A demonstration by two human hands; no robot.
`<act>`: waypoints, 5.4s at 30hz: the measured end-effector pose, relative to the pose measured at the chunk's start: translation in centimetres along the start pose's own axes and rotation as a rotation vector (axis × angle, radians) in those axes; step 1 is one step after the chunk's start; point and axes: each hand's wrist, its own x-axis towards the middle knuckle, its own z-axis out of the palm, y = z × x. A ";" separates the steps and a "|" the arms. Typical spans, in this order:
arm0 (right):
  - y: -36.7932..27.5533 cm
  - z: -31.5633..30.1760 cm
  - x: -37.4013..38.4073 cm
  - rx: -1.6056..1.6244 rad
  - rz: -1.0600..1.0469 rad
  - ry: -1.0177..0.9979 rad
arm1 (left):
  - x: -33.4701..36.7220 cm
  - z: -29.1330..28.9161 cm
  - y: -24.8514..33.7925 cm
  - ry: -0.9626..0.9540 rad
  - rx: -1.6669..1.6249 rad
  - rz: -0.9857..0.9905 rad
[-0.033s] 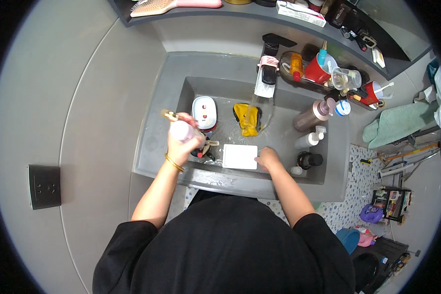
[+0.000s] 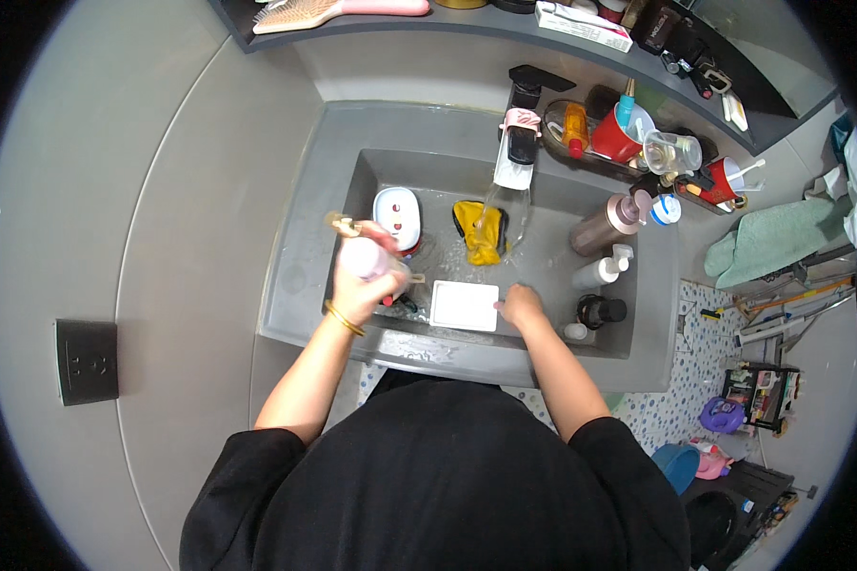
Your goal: The person cleans various bathroom items in a sink using a yellow cloth and running water. They wash a small metal object, a black hair tie, a white spray bottle, a pink pump bottle, a black pump bottle, a black camera mount, a white face mask, a soap dish, makeup brushes, and a dark mesh bag. The person rinses each item and places them on the sink counter.
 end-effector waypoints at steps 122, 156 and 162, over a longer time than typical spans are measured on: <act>22.5 -15.2 -0.1 0.871 -0.083 1.391 | -2.5 9.3 -18.9 -0.225 0.829 -0.381; 25.4 -8.9 -0.5 1.141 -0.077 1.128 | -0.9 6.3 -16.3 -0.390 1.249 -0.723; 24.8 -8.7 -1.1 1.164 -0.090 1.149 | -1.5 5.9 -17.0 -0.280 1.210 -0.673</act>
